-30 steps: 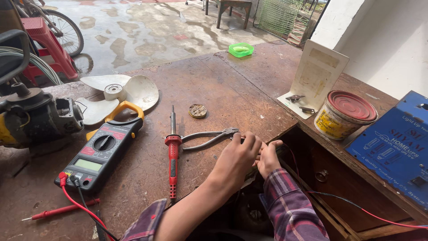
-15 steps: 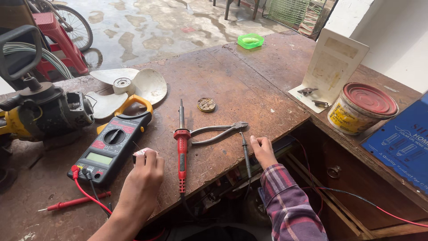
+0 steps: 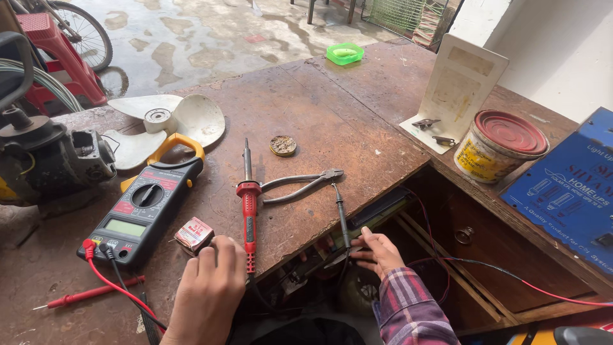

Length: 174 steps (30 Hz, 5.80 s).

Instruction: The person solders a small electronic component at a workbench. They hold the component with pliers, apply solder wire to the joint, and touch the soldering iron to the connection, working on the part while a multimeter and other tools rest on the bench.

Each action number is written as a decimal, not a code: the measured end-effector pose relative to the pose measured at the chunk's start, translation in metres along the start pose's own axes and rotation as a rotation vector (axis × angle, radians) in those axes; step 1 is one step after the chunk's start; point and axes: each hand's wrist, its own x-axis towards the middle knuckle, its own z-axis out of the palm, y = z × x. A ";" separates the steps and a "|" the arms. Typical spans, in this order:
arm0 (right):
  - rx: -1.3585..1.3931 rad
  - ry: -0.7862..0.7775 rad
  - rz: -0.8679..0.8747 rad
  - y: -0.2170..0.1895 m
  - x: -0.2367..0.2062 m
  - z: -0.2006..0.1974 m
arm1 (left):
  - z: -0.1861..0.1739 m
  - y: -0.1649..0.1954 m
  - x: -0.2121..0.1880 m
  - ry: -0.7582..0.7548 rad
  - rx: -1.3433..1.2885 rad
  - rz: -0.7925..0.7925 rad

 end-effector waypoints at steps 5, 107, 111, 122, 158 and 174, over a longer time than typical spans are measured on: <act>-0.088 -0.137 0.083 0.026 -0.010 -0.012 | -0.011 0.015 0.045 -0.192 -0.396 0.186; 0.098 -0.198 -0.326 0.039 0.008 0.006 | -0.008 0.126 0.113 0.149 -1.594 -0.302; 0.047 -0.201 -0.312 0.039 0.008 0.004 | -0.005 0.128 0.112 0.161 -1.608 -0.298; 0.041 -0.219 -0.308 0.048 0.011 -0.002 | -0.001 0.129 0.108 0.104 -1.651 -0.303; 0.051 -0.201 -0.228 0.011 -0.012 0.009 | 0.024 0.140 0.106 -0.127 -1.836 -0.620; 0.099 -0.189 -0.230 0.015 -0.012 0.027 | 0.043 0.141 0.099 -0.044 -1.557 -0.711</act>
